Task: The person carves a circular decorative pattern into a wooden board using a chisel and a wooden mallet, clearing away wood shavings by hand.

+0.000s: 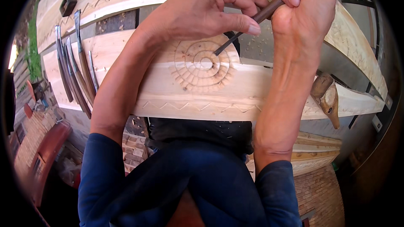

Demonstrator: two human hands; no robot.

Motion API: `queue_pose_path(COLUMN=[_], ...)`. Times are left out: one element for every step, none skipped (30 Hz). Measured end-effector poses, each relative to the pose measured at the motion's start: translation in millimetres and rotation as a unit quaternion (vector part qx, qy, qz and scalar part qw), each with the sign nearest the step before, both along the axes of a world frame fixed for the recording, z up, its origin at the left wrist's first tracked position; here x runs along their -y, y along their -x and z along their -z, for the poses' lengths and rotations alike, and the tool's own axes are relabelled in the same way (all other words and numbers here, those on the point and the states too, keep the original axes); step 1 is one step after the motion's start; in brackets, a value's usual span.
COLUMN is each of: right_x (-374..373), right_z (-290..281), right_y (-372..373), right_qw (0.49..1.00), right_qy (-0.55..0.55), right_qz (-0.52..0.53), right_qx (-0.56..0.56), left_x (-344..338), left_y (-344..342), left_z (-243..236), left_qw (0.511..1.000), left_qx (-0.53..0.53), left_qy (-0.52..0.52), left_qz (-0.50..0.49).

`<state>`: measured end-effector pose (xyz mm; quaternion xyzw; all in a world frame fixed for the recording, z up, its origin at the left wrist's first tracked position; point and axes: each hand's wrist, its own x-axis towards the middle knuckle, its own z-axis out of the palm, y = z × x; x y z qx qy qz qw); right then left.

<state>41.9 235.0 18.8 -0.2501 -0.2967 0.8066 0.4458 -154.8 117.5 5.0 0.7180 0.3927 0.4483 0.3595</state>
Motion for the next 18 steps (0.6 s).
queue_pose_path(right_x=[0,0,1,1,1,1,1,1,1,2,3,4,9,15,20,21,23,24], right_z=[2,3,4,5,5,5,5,5,4,4,4,3,4,4,0,-2,-4,-5], right_y=[1,2,3,3,3,3,3,3,4,4,5,6,15,28,35,38,40,39], right_qw=[1.0,1.0,1.0,1.0,1.0,1.0,1.0,0.999,0.999,0.999,0.998,0.998,0.998,0.994,0.987,0.987,0.986,0.985], right_qy=[-0.001,0.004,0.008,0.008,0.01,0.013,0.012,0.015,0.017,0.016,0.012,0.007,0.01,0.018,0.023,0.023,0.026,0.03], right_qz=[0.0,0.007,0.012,0.012,0.017,0.023,0.023,0.027,0.031,0.032,0.038,0.045,0.043,0.093,0.145,0.146,0.154,0.164], right_qx=[0.001,0.003,0.005,0.005,0.007,0.01,0.01,0.019,0.028,0.029,0.039,0.051,0.047,0.057,0.069,0.068,0.06,0.055], left_x=[0,0,0,0,-1,-1,-1,-2,-3,-4,-5,-6,-2,0,1,1,1,0], left_y=[0,1,1,1,2,3,4,3,3,1,0,-1,1,2,2,0,0,-1], left_z=[1,2,1,1,0,-2,-7,-8,-9,-5,-3,-6,-9,-8,-8,-4,-3,-2], left_qw=[1.0,1.0,1.0,0.999,0.999,0.999,0.999,0.999,0.999,0.998,0.997,0.997,0.998,0.998,0.998,0.999,0.999,0.999], left_qx=[-0.002,-0.003,-0.004,-0.012,-0.016,-0.02,-0.028,-0.031,-0.035,-0.05,-0.065,-0.063,-0.062,-0.063,-0.061,-0.038,-0.026,-0.014], left_qy=[-0.011,-0.017,-0.023,-0.03,-0.034,-0.037,-0.013,-0.001,0.011,0.022,0.033,0.031,0.023,0.02,0.014,-0.009,-0.019,-0.031], left_qz=[-0.007,-0.011,-0.015,-0.007,-0.003,0.001,0.011,0.017,0.023,0.017,0.012,0.015,0.006,0.0,-0.003,-0.007,-0.009,-0.009])
